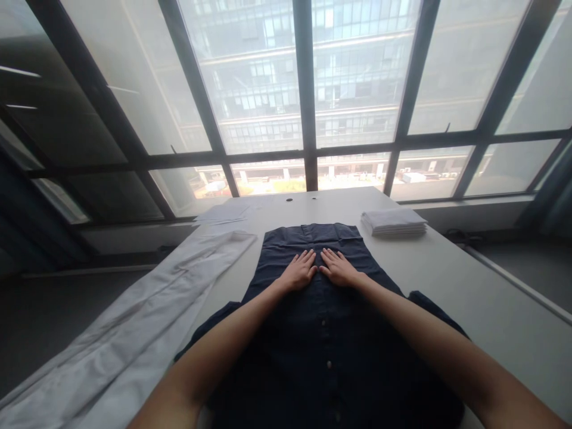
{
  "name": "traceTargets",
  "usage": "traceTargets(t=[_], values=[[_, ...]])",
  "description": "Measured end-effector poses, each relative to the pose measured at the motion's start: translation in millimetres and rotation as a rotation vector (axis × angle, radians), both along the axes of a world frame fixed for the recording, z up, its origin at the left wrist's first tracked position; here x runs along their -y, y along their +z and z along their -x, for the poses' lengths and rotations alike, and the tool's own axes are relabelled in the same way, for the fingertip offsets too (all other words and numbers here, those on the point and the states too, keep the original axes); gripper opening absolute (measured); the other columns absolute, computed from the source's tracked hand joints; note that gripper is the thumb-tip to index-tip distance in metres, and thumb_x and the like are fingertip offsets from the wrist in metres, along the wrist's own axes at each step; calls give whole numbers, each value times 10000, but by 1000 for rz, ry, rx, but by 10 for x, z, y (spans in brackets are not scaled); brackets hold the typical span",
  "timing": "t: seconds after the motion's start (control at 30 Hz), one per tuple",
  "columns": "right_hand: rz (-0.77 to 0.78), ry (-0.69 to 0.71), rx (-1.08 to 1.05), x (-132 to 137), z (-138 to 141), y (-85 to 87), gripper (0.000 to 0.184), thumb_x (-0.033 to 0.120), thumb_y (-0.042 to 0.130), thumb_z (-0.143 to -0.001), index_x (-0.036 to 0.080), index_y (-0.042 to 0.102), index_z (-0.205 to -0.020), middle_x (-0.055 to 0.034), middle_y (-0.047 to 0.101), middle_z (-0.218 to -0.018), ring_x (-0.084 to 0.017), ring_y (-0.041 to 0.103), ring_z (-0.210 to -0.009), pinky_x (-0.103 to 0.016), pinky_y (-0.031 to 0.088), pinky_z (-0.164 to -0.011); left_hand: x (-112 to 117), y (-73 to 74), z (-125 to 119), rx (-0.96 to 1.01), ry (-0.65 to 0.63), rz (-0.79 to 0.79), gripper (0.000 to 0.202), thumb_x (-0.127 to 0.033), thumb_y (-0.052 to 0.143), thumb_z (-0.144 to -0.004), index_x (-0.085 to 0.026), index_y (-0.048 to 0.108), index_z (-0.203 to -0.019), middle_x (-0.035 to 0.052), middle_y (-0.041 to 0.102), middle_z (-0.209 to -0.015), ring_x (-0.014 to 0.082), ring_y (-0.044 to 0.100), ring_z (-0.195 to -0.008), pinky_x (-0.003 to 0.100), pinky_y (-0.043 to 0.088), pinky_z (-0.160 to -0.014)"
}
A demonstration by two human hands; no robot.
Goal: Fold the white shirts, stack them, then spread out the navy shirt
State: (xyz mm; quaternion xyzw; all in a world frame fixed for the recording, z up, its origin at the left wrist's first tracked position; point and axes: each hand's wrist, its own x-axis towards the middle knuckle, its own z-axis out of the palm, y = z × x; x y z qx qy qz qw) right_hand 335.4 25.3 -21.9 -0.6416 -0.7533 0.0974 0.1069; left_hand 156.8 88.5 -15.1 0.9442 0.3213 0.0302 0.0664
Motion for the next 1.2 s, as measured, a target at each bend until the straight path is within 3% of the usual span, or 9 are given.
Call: traceTargets(t=[0.2,0.37,0.47,0.63,0.73,0.87,1.0,1.1,1.2], values=[[31,-136,66,76,-753,-110,731,546,192,-1023,141,236,-1630,-91,136,-1702,-238,86,-1578,-502,88,-1259,-392,-33,599,-41,27,23,695,-602,197,-1044,-236,239,-1634,33,139,-1697,277,70,-1576,538,95,-1254],[36,-287,114,89,-1150,-77,748,529,206,-1016,90,245,-1619,-140,163,-1694,-262,123,-1573,-508,132,-1252,-695,-27,1021,-59,205,30,750,-581,196,-1038,-116,251,-1624,121,117,-1693,301,81,-1572,518,134,-1248],[-47,-289,101,-59,-992,11,728,498,219,-1021,75,258,-1612,-154,168,-1691,-269,126,-1573,-521,123,-1250,-697,-9,867,-26,202,19,731,-566,197,-1042,-121,266,-1618,129,124,-1692,293,84,-1572,517,150,-1243],[-53,-45,20,-473,-367,113,685,443,253,-1028,94,252,-1617,-150,166,-1693,-258,116,-1575,-520,139,-1246,-583,26,149,18,76,5,681,-528,218,-1056,-155,246,-1626,114,137,-1696,272,103,-1573,507,164,-1242],[-15,40,13,-611,-252,59,686,474,264,-1028,136,243,-1625,-126,161,-1697,-256,109,-1576,-536,120,-1246,-610,12,-68,-18,28,14,688,-558,241,-1050,-188,239,-1630,113,141,-1695,291,105,-1571,538,148,-1237],[1,-53,56,-588,-665,-52,688,502,243,-1033,140,277,-1617,-115,177,-1695,-240,122,-1574,-487,94,-1258,-874,-1,229,-40,79,19,665,-583,214,-1048,-256,271,-1624,73,156,-1696,300,101,-1571,558,128,-1234],[27,-259,105,-554,-1135,-61,668,442,264,-1033,107,280,-1610,-135,191,-1691,-245,143,-1570,-474,138,-1253,-1244,36,748,-83,273,6,649,-557,202,-1051,-254,292,-1618,91,157,-1697,333,128,-1563,586,163,-1215],[-30,-319,109,-655,-1106,-7,656,410,260,-1036,72,300,-1597,-158,221,-1681,-261,163,-1566,-489,140,-1250,-1375,59,821,-71,347,-14,672,-546,199,-1051,-195,301,-1614,125,166,-1693,336,145,-1561,588,179,-1211],[-79,-180,70,-841,-773,38,650,406,252,-1038,78,307,-1596,-140,216,-1684,-250,147,-1570,-493,125,-1253,-1332,56,538,-43,263,-97,681,-560,201,-1047,-188,319,-1606,111,200,-1687,308,117,-1570,599,69,-1231]])
